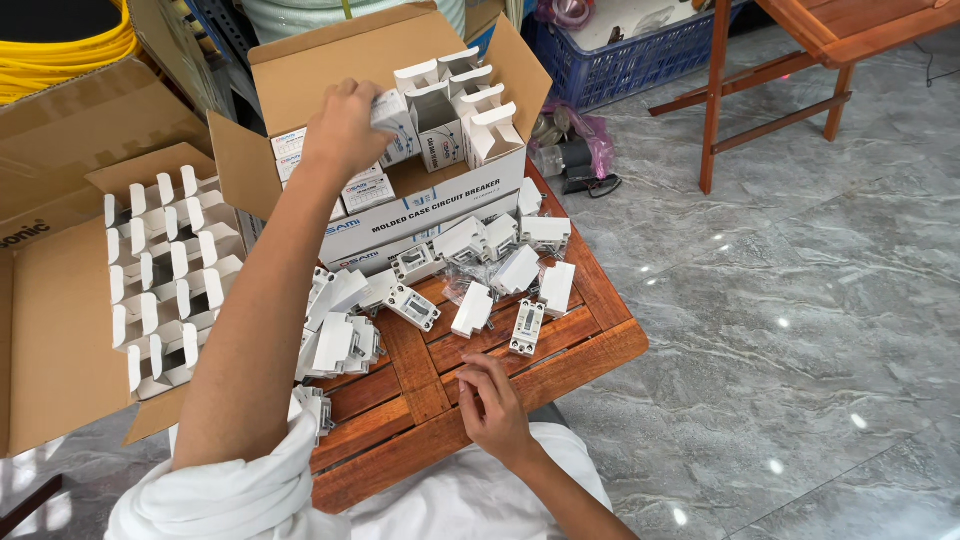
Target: The person sits on the floor and repeatedly picks up white molded case circuit breakers from a wooden table. They rotate each unit to view different sides and then place it back on the table. The person continues this repetitive inspection process throughout the clip.
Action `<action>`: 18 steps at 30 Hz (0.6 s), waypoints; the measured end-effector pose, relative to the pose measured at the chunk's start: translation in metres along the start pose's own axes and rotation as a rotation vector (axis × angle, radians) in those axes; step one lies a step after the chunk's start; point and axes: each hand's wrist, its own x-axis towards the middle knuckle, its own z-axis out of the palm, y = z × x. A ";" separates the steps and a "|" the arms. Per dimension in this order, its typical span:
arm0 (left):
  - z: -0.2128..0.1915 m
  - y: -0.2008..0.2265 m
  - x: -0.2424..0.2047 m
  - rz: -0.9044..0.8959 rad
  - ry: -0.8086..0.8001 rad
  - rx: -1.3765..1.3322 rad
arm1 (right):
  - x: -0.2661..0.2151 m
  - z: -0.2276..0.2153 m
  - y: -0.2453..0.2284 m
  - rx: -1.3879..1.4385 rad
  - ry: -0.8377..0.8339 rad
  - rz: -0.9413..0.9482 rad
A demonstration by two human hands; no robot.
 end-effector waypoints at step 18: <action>-0.067 0.044 -0.105 0.138 0.426 -0.002 | 0.009 -0.002 -0.009 0.005 0.009 -0.008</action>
